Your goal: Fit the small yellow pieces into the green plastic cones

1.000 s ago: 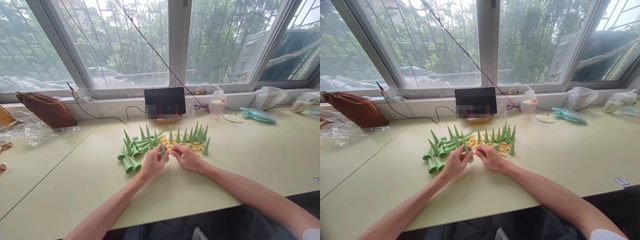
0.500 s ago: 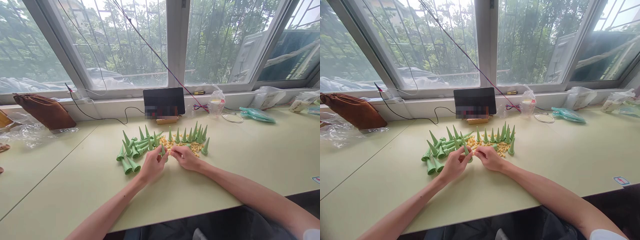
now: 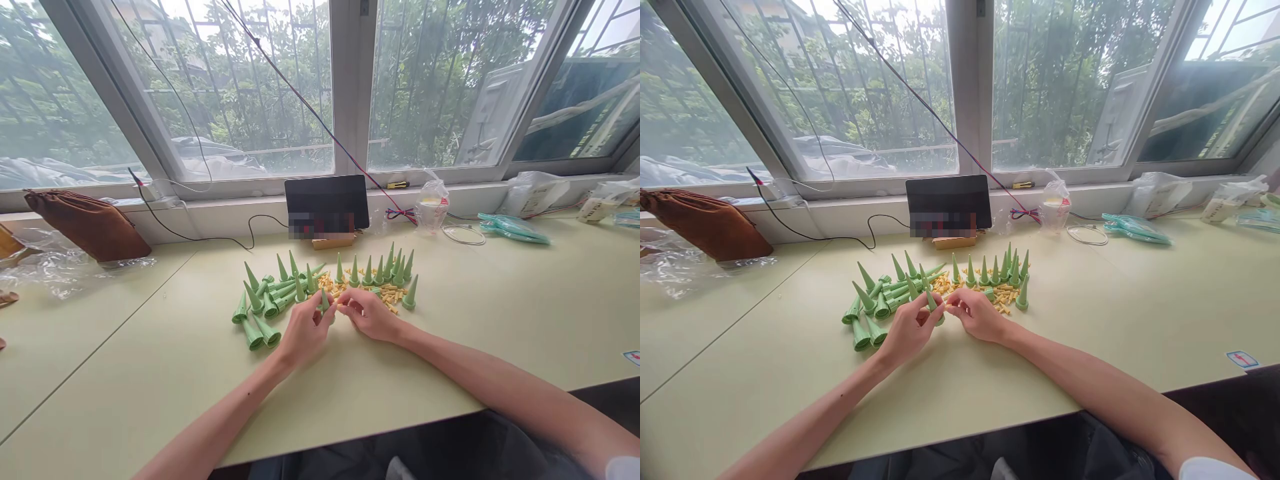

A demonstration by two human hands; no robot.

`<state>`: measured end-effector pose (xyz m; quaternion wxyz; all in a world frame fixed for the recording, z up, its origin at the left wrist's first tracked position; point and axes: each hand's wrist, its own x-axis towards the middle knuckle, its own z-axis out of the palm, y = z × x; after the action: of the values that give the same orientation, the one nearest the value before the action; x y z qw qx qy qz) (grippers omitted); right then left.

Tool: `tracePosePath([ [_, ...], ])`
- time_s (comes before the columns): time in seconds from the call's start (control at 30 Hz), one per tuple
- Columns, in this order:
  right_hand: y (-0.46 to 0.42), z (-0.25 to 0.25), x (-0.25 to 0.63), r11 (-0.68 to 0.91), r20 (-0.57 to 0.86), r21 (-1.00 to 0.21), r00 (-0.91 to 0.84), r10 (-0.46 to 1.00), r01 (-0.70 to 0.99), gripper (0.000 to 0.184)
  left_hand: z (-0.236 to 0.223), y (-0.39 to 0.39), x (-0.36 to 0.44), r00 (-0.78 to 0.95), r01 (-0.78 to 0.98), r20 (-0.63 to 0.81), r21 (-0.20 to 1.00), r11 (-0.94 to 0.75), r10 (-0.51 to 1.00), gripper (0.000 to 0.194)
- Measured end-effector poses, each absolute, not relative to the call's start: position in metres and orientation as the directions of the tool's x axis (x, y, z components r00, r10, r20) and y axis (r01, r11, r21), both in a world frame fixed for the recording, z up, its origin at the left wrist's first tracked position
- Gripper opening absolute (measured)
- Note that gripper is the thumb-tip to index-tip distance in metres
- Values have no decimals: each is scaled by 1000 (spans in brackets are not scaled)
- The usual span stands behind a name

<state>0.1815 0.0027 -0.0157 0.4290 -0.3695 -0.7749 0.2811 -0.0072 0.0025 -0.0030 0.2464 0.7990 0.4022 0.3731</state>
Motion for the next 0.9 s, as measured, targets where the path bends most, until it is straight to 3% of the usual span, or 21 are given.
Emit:
tracePosePath([
  [0.43,4,-19,183,587,470,-742,-372,801,326,9,-1,1,-7,386,444,374,726,-525,843,17],
  [0.9,8,-25,185,633,511,-680,-379,772,371,17,-2,1,-7,390,433,364,738,-517,846,16],
])
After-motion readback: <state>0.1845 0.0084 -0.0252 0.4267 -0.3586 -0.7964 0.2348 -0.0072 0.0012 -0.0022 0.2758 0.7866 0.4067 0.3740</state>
